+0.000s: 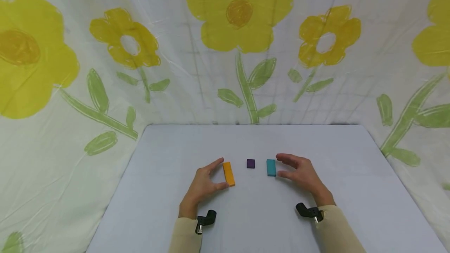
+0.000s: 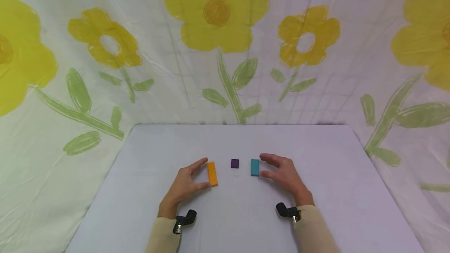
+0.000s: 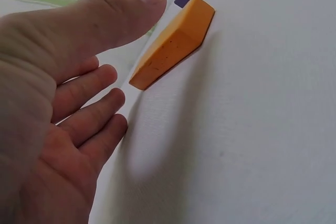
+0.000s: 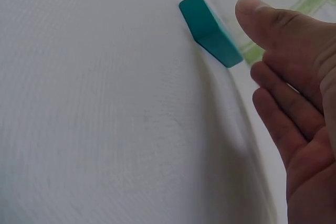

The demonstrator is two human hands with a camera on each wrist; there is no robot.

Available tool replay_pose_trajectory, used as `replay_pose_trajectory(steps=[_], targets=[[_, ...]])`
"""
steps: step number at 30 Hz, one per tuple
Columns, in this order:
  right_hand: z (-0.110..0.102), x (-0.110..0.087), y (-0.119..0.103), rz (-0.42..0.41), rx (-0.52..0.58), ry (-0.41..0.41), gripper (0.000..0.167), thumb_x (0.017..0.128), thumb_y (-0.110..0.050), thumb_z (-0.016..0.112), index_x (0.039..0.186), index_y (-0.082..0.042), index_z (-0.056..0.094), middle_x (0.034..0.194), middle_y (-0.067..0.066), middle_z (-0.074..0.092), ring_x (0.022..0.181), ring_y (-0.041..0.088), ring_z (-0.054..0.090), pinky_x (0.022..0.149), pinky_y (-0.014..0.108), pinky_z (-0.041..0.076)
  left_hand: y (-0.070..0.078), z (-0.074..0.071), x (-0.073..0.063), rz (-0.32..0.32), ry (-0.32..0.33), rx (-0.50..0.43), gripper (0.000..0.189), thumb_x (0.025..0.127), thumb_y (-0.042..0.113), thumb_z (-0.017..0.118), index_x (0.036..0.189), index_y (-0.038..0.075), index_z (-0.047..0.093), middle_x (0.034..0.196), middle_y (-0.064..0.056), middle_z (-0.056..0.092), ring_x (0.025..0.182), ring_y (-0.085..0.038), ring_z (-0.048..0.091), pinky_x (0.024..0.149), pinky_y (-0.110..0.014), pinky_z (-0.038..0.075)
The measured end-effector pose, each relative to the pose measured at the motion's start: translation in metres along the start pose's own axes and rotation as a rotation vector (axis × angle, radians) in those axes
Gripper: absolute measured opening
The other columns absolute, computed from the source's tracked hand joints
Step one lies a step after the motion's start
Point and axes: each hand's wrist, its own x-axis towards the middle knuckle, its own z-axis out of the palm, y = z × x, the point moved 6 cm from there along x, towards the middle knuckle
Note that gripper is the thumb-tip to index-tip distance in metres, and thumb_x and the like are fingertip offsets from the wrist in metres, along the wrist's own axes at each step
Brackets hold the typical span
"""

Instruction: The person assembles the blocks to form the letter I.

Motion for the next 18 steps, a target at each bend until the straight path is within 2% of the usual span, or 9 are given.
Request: replay_pose_trajectory(steps=[6,11,18], targets=[[0.0034,0.0016,-0.0008,0.012,0.006,-0.024,0.069,0.085,-0.026,0.097,0.147,-0.015,0.070,0.148,0.003,0.072,0.142,0.031,0.065,0.108,0.004,0.043,-0.0017,0.0030,0.0017,-0.004,-0.022,0.018,0.092,0.081,0.016,0.099,0.162,0.015,0.056,0.166,-0.006,0.057,0.156,-0.034,0.051,0.128,-0.056,0.042],[0.0065,0.0035,0.0000,0.013,-0.033,-0.038,0.071,0.085,-0.026,0.097,0.149,-0.016,0.069,0.150,0.002,0.071,0.145,0.029,0.063,0.110,0.005,0.042,0.0007,0.0057,0.0021,-0.007,-0.044,0.039,0.093,0.081,0.015,0.099,0.162,0.012,0.054,0.166,-0.007,0.056,0.156,-0.034,0.050,0.128,-0.055,0.041],[0.0099,0.0053,-0.0025,0.003,-0.076,-0.049,0.072,0.085,-0.024,0.096,0.151,-0.017,0.068,0.152,0.000,0.070,0.145,0.027,0.063,0.116,0.017,0.047,0.0043,0.0068,0.0015,0.004,-0.055,0.074,0.092,0.082,0.015,0.098,0.162,0.011,0.054,0.165,-0.009,0.056,0.156,-0.035,0.051,0.128,-0.055,0.041]])
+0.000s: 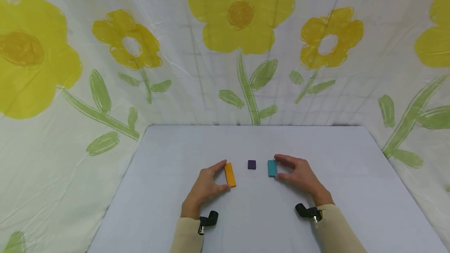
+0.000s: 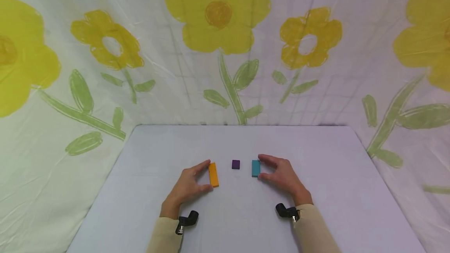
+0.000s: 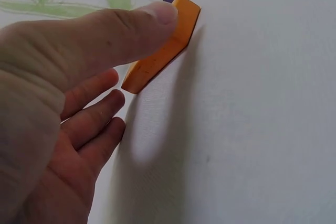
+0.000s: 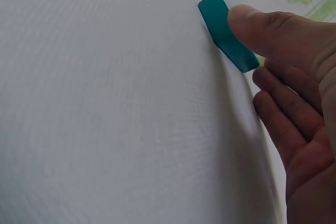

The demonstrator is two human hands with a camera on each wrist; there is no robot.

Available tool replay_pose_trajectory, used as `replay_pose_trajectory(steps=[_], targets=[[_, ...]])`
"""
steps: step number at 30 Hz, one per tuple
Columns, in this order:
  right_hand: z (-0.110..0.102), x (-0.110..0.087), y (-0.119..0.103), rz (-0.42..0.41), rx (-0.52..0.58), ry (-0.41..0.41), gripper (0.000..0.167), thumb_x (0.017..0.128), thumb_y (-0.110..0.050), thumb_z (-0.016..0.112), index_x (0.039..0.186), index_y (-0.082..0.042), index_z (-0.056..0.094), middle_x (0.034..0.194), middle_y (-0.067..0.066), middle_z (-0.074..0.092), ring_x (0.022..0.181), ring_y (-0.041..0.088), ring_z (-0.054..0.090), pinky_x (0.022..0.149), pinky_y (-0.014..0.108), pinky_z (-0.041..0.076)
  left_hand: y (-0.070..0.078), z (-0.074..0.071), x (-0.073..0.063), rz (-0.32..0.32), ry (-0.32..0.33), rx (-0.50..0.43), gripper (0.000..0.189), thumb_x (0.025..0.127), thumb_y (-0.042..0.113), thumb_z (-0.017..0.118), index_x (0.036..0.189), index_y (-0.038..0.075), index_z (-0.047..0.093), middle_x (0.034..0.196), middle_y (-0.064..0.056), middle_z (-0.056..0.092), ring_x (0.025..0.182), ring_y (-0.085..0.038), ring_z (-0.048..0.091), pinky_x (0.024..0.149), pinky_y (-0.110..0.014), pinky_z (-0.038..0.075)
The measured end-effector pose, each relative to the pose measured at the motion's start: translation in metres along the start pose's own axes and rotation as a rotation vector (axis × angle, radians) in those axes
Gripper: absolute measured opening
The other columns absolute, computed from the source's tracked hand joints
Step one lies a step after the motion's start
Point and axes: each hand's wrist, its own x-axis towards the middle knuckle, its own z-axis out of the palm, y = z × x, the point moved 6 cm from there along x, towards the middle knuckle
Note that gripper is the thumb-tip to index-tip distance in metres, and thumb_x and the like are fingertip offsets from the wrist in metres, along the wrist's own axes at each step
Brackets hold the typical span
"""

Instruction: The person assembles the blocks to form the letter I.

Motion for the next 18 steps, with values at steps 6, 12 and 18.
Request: replay_pose_trajectory(steps=[6,12,18], targets=[[0.0018,0.0002,-0.0016,-0.006,-0.025,-0.016,0.071,0.086,-0.022,0.096,0.151,-0.017,0.067,0.152,0.000,0.069,0.146,0.028,0.062,0.118,0.024,0.048,0.0014,0.0022,0.0006,0.012,-0.013,0.025,0.092,0.082,0.016,0.098,0.163,0.011,0.053,0.164,-0.010,0.057,0.154,-0.035,0.052,0.127,-0.056,0.043],[0.0019,0.0001,-0.0035,-0.013,-0.037,-0.023,0.072,0.086,-0.022,0.096,0.152,-0.017,0.067,0.153,0.000,0.069,0.147,0.027,0.061,0.116,0.018,0.045,0.0009,0.0037,0.0020,-0.010,-0.017,0.028,0.092,0.083,0.017,0.098,0.163,0.014,0.053,0.166,-0.009,0.056,0.156,-0.035,0.051,0.128,-0.056,0.042],[0.0020,0.0001,-0.0036,-0.020,-0.065,-0.014,0.071,0.087,-0.023,0.095,0.151,-0.017,0.067,0.152,-0.001,0.069,0.147,0.027,0.062,0.120,0.032,0.049,0.0010,0.0051,0.0013,-0.018,-0.025,0.036,0.092,0.084,0.017,0.097,0.164,0.014,0.052,0.166,-0.009,0.055,0.156,-0.035,0.051,0.128,-0.056,0.042]])
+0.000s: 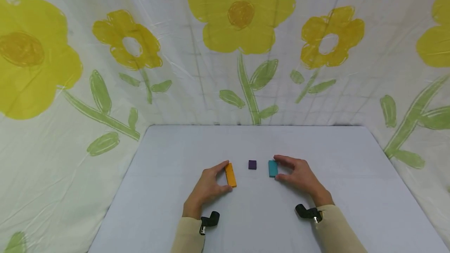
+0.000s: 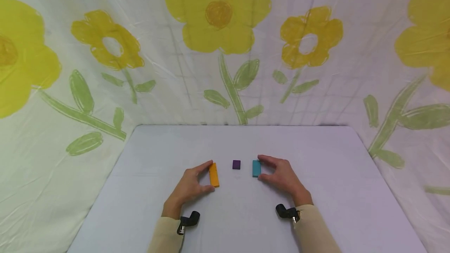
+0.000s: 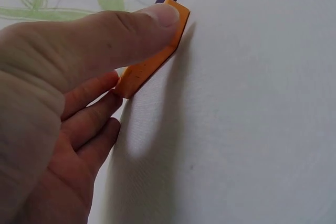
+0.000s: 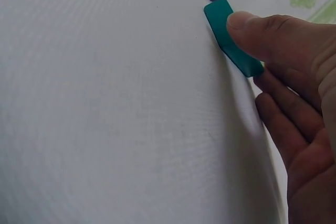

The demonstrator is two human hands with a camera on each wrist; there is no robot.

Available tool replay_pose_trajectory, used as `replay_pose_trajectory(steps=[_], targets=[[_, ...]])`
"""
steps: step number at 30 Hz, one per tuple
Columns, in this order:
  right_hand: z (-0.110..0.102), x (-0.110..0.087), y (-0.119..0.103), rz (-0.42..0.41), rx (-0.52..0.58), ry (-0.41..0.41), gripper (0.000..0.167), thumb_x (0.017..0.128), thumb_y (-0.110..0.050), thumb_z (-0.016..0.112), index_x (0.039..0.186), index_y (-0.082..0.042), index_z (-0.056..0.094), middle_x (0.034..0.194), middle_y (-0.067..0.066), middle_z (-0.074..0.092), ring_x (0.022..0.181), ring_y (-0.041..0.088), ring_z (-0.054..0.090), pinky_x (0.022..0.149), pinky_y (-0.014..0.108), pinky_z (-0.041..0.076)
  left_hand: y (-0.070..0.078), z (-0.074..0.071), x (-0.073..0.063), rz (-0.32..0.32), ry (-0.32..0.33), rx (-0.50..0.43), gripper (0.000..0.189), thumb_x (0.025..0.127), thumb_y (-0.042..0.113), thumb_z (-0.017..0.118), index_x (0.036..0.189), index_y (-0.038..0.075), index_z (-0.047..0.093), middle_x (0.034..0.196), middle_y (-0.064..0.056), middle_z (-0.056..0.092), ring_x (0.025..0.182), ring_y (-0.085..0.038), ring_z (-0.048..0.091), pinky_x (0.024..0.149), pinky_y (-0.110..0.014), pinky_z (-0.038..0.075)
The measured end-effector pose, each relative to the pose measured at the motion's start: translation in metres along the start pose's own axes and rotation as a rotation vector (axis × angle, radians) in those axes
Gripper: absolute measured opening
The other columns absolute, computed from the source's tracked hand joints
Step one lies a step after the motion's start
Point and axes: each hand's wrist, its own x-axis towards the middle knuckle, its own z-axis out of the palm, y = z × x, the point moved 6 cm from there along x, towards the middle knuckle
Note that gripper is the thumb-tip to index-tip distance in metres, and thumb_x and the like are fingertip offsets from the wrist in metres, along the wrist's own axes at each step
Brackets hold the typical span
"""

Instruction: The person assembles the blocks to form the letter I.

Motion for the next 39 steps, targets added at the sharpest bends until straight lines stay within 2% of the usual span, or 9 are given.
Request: replay_pose_trajectory(steps=[3,6,8,14,23,30,35,39], targets=[[0.001,0.000,0.002,0.005,-0.015,0.010,0.070,0.087,-0.026,0.095,0.151,-0.018,0.068,0.151,-0.001,0.070,0.146,0.028,0.062,0.121,0.048,0.051,0.000,0.001,0.000,-0.003,-0.003,0.000,0.091,0.084,0.016,0.097,0.164,0.014,0.052,0.166,-0.009,0.055,0.156,-0.035,0.051,0.128,-0.056,0.042],[0.001,-0.001,0.004,0.008,-0.014,0.017,0.069,0.088,-0.027,0.095,0.151,-0.020,0.068,0.151,-0.001,0.070,0.147,0.028,0.062,0.120,0.053,0.051,0.000,0.001,0.000,-0.005,0.003,0.009,0.091,0.084,0.017,0.097,0.164,0.014,0.052,0.166,-0.009,0.056,0.155,-0.035,0.051,0.128,-0.056,0.043],[0.001,-0.001,0.004,0.010,-0.011,0.023,0.068,0.088,-0.026,0.095,0.150,-0.021,0.068,0.151,-0.002,0.070,0.146,0.027,0.062,0.120,0.050,0.051,0.000,0.001,0.000,-0.004,0.010,0.018,0.090,0.084,0.017,0.097,0.163,0.014,0.053,0.166,-0.008,0.056,0.155,-0.034,0.052,0.128,-0.055,0.043],[0.000,-0.001,0.005,0.008,-0.007,0.037,0.067,0.088,-0.028,0.095,0.149,-0.020,0.069,0.149,-0.003,0.071,0.144,0.025,0.064,0.118,0.030,0.050,-0.001,-0.001,-0.001,0.003,0.035,0.022,0.089,0.083,0.020,0.099,0.161,0.015,0.057,0.163,-0.007,0.059,0.153,-0.034,0.054,0.127,-0.055,0.044],[-0.004,-0.005,0.007,0.021,0.030,0.070,0.065,0.089,-0.028,0.094,0.148,-0.019,0.070,0.147,0.000,0.072,0.139,0.027,0.068,0.113,0.015,0.047,0.000,-0.005,-0.003,0.032,0.058,-0.009,0.086,0.081,0.021,0.100,0.157,0.016,0.061,0.159,-0.005,0.063,0.151,-0.031,0.057,0.125,-0.053,0.046],[-0.008,-0.012,0.001,0.004,0.019,0.083,0.064,0.090,-0.027,0.093,0.149,-0.017,0.070,0.147,0.001,0.073,0.138,0.027,0.068,0.111,0.014,0.047,0.005,-0.009,-0.004,0.023,0.062,-0.010,0.084,0.082,0.022,0.100,0.157,0.020,0.062,0.159,-0.003,0.063,0.151,-0.032,0.057,0.125,-0.056,0.047],[-0.012,-0.019,-0.004,0.001,0.004,0.100,0.063,0.091,-0.026,0.093,0.148,-0.018,0.070,0.146,-0.001,0.073,0.137,0.027,0.069,0.111,0.018,0.049,0.012,-0.011,-0.006,0.041,0.058,-0.005,0.084,0.082,0.024,0.100,0.156,0.018,0.063,0.158,-0.004,0.065,0.150,-0.033,0.057,0.124,-0.058,0.047],[-0.012,-0.025,-0.009,-0.006,0.023,0.094,0.062,0.092,-0.027,0.092,0.149,-0.018,0.069,0.146,0.000,0.073,0.135,0.028,0.070,0.109,0.014,0.047,0.018,-0.009,-0.006,0.060,0.049,-0.013,0.083,0.081,0.023,0.100,0.156,0.018,0.063,0.156,-0.005,0.066,0.150,-0.034,0.058,0.123,-0.057,0.048]])
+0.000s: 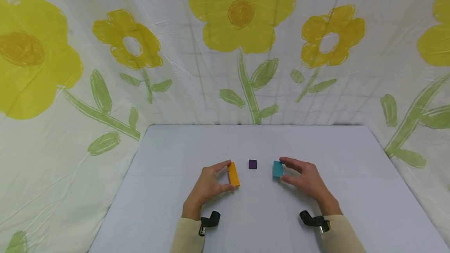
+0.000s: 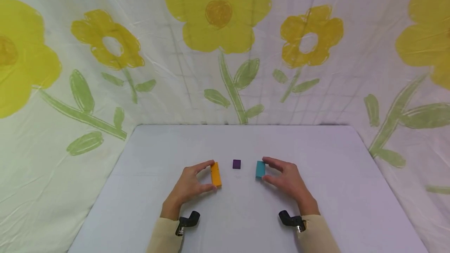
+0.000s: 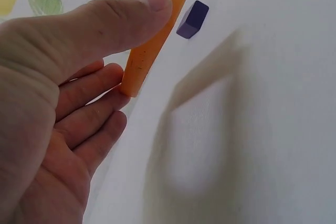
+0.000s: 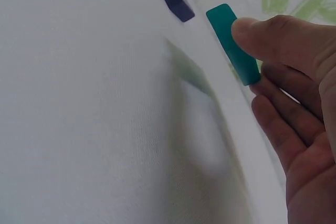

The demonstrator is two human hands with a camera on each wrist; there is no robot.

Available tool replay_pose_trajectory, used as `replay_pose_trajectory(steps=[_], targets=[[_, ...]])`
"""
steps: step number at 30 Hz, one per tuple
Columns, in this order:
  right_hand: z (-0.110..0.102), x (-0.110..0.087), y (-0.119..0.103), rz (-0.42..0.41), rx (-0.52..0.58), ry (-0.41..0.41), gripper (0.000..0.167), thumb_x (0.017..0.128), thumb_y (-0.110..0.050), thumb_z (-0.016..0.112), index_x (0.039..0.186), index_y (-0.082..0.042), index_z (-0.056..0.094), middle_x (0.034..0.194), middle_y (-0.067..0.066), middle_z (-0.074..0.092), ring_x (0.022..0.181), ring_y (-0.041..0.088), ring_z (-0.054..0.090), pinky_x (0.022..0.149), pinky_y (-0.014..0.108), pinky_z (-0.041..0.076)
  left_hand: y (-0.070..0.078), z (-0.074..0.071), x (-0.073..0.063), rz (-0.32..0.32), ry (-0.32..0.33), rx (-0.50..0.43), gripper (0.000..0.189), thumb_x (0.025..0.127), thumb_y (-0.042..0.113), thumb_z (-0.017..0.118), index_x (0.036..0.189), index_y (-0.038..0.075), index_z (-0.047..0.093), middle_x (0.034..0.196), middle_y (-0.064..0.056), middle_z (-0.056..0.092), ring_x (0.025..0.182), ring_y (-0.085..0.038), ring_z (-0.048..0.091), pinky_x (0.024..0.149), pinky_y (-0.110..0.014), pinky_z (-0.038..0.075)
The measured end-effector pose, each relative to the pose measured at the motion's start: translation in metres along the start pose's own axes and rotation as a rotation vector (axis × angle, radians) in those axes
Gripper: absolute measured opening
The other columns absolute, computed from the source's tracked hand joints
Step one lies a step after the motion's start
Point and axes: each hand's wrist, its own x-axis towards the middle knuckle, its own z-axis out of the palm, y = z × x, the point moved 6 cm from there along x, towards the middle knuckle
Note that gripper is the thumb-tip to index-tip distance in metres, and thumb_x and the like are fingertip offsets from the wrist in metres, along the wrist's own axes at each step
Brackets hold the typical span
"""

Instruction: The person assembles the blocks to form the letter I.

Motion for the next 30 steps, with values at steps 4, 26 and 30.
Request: replay_pose_trajectory(steps=[4,26,30], targets=[[0.001,-0.005,-0.005,-0.004,0.033,-0.003,0.062,0.091,-0.027,0.092,0.148,-0.017,0.070,0.145,0.000,0.074,0.134,0.028,0.071,0.108,0.010,0.045,0.004,0.005,0.001,0.023,-0.016,-0.013,0.083,0.081,0.021,0.100,0.155,0.018,0.064,0.156,-0.003,0.066,0.149,-0.032,0.058,0.124,-0.054,0.048],[0.016,-0.028,-0.032,-0.032,-0.011,-0.006,0.062,0.090,-0.033,0.093,0.147,-0.020,0.071,0.142,-0.006,0.075,0.131,0.024,0.072,0.110,0.057,0.059,0.024,0.038,0.005,0.105,-0.138,-0.035,0.081,0.081,0.017,0.100,0.154,0.010,0.064,0.156,-0.003,0.066,0.147,-0.026,0.062,0.124,-0.047,0.049],[0.018,-0.031,-0.039,-0.049,-0.009,-0.011,0.061,0.091,-0.034,0.092,0.146,-0.020,0.071,0.141,-0.007,0.075,0.130,0.023,0.073,0.109,0.056,0.060,0.025,0.042,0.004,0.083,-0.157,-0.026,0.083,0.081,0.019,0.099,0.155,0.012,0.063,0.157,-0.001,0.065,0.148,-0.025,0.061,0.125,-0.046,0.048]])
